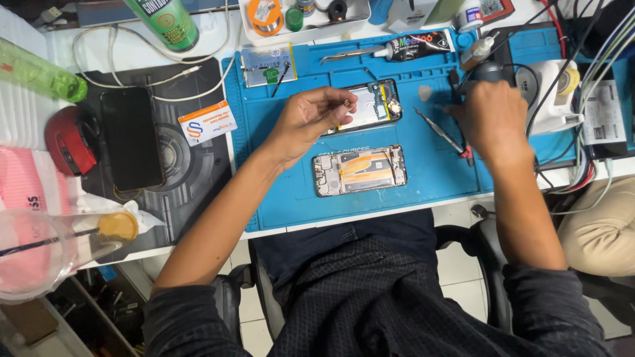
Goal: The person disassembles a smartphone, removes the battery, and uses a metal tool to scrape adhesive residue from the internal frame. They handle the battery and internal components with both hands and a small metal scraper.
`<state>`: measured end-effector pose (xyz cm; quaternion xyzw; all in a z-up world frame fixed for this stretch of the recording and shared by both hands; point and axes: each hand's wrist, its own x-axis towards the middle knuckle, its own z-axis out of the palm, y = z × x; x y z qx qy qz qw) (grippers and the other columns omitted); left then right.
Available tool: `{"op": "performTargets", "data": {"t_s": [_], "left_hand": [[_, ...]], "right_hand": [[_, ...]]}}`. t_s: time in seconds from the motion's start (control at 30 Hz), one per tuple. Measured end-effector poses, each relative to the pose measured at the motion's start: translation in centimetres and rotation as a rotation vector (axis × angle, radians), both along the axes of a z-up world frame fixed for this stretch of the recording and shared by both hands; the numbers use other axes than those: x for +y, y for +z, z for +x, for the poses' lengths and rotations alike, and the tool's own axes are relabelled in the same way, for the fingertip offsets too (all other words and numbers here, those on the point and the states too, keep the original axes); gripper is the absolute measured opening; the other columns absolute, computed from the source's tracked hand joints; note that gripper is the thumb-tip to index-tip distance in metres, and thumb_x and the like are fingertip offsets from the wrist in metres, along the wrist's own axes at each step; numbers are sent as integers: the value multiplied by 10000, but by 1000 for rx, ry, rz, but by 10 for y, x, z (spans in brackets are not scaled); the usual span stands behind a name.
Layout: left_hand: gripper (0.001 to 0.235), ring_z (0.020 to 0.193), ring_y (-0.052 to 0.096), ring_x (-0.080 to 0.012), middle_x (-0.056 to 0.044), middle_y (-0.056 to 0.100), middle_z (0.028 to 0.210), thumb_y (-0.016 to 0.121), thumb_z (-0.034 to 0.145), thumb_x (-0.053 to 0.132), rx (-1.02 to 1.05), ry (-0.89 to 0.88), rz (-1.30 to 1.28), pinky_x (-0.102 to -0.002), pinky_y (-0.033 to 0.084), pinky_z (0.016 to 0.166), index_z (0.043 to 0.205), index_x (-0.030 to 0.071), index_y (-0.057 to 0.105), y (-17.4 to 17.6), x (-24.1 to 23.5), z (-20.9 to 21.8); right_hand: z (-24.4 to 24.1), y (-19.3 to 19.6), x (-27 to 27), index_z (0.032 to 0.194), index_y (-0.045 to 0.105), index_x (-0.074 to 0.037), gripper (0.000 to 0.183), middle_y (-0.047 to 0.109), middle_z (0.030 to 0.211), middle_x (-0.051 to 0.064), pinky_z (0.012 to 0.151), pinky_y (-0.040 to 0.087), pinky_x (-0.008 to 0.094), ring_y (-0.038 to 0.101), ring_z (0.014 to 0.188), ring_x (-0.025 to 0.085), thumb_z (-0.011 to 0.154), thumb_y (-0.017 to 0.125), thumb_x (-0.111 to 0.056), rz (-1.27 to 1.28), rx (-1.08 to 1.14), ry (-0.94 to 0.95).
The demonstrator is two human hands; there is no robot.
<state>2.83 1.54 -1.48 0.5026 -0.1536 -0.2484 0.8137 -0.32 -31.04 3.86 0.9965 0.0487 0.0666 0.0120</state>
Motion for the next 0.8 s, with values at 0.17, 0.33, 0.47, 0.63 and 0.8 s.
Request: {"op": "performTargets", "data": {"t_s": [0.17,0.33,0.47,0.63,0.8], "left_hand": [[264,1094,648,-128,-68,697,1170,762,991,132,-46,12,-3,-292,549,1025,1216,15,687,4,2,0],[252,1102,667,-126,-66,726,1147,768,964,120,-103,75,48,-273,533,1022,1187,30,694,17,1,7],[217,1079,673,-127,-71,736,1127,772,961,118,-118,73,80,-280,541,992,1146,26,704,18,-6,10],[226,1099,669,-126,-58,716,1142,765,974,136,-113,67,-28,-289,548,1023,1155,31,681,6,-15,14],[254,1080,648,-130,-61,692,1141,772,983,141,-80,106,-96,-296,546,1007,1179,34,650,-5,-6,12]], "right_hand": [[-13,-33,-6,882,752,-58,242,717,807,192,631,541,480,703,715,394,908,836,-284,-87,10,-111],[-19,-4,9,915,713,-42,125,712,903,183,649,526,481,687,747,387,972,751,-146,4,-201,21],[-11,27,18,1057,597,16,52,680,901,164,664,506,462,672,779,371,1012,612,37,394,-280,247],[48,39,11,1184,613,55,330,674,879,145,721,488,440,674,848,362,914,508,214,426,-403,450],[106,18,-4,979,604,10,181,664,951,173,790,483,458,651,904,380,911,594,177,395,-431,537]]}}
